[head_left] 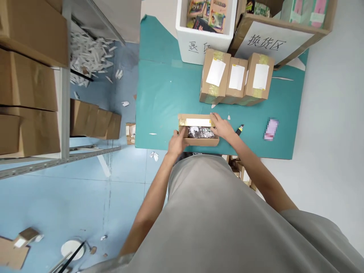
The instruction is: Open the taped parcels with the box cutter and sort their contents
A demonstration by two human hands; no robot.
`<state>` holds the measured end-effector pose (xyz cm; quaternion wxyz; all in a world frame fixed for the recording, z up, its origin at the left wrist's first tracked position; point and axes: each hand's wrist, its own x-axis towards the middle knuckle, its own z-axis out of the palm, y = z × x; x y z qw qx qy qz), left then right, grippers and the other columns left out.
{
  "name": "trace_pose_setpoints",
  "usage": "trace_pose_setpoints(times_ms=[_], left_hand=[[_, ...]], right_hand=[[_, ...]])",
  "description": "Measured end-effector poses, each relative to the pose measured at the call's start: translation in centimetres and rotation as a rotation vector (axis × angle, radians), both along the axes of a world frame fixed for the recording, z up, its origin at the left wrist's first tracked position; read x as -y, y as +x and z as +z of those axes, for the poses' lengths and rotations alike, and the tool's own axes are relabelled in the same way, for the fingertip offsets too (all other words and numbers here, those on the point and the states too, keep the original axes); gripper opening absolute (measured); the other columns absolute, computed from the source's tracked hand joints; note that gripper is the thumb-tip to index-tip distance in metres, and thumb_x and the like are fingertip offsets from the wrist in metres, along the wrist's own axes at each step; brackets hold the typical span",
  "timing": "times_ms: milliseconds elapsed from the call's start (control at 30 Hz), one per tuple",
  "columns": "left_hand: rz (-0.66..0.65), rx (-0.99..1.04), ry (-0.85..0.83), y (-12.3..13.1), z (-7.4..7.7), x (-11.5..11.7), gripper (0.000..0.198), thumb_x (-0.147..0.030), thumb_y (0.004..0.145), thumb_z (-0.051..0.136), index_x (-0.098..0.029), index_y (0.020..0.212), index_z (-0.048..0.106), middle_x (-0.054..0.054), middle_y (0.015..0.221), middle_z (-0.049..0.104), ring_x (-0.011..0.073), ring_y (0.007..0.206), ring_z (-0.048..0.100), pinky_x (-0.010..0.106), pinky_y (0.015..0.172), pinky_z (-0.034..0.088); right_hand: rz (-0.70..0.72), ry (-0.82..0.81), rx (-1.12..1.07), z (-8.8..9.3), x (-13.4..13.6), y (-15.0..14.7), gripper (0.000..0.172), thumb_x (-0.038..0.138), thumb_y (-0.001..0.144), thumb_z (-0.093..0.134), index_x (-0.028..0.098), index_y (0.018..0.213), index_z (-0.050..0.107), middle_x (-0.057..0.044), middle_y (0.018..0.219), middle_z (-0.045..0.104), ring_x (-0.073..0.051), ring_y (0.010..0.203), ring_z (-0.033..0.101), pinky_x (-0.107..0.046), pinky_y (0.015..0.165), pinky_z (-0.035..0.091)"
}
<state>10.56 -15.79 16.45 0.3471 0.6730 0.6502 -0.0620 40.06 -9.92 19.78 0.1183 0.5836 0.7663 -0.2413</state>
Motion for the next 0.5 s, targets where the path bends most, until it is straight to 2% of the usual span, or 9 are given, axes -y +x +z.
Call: trace_pose_setpoints(times_ms=[67, 133, 233, 300, 367, 433, 500], left_hand=[[-0.028, -0.037, -0.043, 0.2, -0.4, 1.1, 0.097, -0.022, 0.096, 0.086, -0.027, 0.181, 0.041, 0.021, 0.155, 0.056, 0.0417, 0.131, 0.075, 0.051, 0.112, 0.063], [-0.025, -0.022, -0.057, 0.3, -1.0, 2.3, 0.087, -0.021, 0.099, 0.081, -0.026, 0.179, 0.045, 0.021, 0.160, 0.053, 0.0419, 0.139, 0.071, 0.052, 0.115, 0.062], [-0.012, 0.050, -0.043, -0.2, -1.8, 3.3, 0.085, -0.018, 0.098, 0.080, -0.025, 0.176, 0.048, 0.021, 0.168, 0.047, 0.0424, 0.151, 0.064, 0.053, 0.122, 0.060], [-0.004, 0.101, -0.021, -0.5, -2.3, 3.2, 0.088, -0.016, 0.095, 0.081, -0.025, 0.176, 0.049, 0.022, 0.170, 0.046, 0.0433, 0.155, 0.061, 0.055, 0.126, 0.057], [0.003, 0.143, -0.008, -0.8, -2.6, 2.9, 0.092, -0.015, 0.090, 0.084, -0.022, 0.175, 0.049, 0.023, 0.169, 0.046, 0.0445, 0.157, 0.059, 0.058, 0.130, 0.054], [0.001, 0.202, -0.004, -0.8, -2.6, 2.3, 0.094, -0.015, 0.086, 0.086, -0.017, 0.173, 0.050, 0.025, 0.169, 0.046, 0.0455, 0.162, 0.054, 0.058, 0.135, 0.049], [0.008, 0.285, 0.012, -0.7, -2.4, 1.7, 0.089, -0.016, 0.086, 0.084, -0.015, 0.169, 0.053, 0.025, 0.171, 0.046, 0.0440, 0.167, 0.048, 0.056, 0.140, 0.044]], right_hand=[[0.056, -0.055, 0.066, 0.9, 0.9, -0.4, 0.074, 0.034, 0.117, 0.042, 0.008, 0.185, 0.031, -0.030, 0.186, 0.041, -0.043, 0.128, 0.078, -0.051, 0.102, 0.066], [0.105, -0.081, 0.088, 1.9, 1.4, -0.6, 0.070, 0.041, 0.122, 0.035, 0.009, 0.185, 0.034, -0.030, 0.182, 0.047, -0.041, 0.126, 0.080, -0.048, 0.101, 0.066], [0.141, -0.116, 0.073, 2.9, 0.9, -0.4, 0.066, 0.045, 0.125, 0.032, 0.010, 0.179, 0.047, -0.027, 0.167, 0.066, -0.039, 0.126, 0.080, -0.045, 0.101, 0.063], [0.136, -0.139, 0.058, 3.2, -0.2, 0.0, 0.063, 0.048, 0.126, 0.032, 0.014, 0.171, 0.059, -0.024, 0.150, 0.079, -0.039, 0.126, 0.080, -0.044, 0.102, 0.061], [0.127, -0.157, 0.050, 3.1, -1.4, 0.4, 0.063, 0.050, 0.126, 0.031, 0.015, 0.162, 0.069, -0.023, 0.136, 0.085, -0.040, 0.126, 0.080, -0.044, 0.103, 0.059], [0.132, -0.167, 0.033, 2.8, -2.1, 0.8, 0.061, 0.049, 0.126, 0.033, 0.015, 0.159, 0.071, -0.023, 0.136, 0.085, -0.040, 0.128, 0.079, -0.045, 0.104, 0.059], [0.143, -0.164, 0.006, 2.3, -2.2, 1.1, 0.058, 0.046, 0.125, 0.038, 0.014, 0.166, 0.064, -0.023, 0.150, 0.079, -0.039, 0.134, 0.077, -0.044, 0.106, 0.059]])
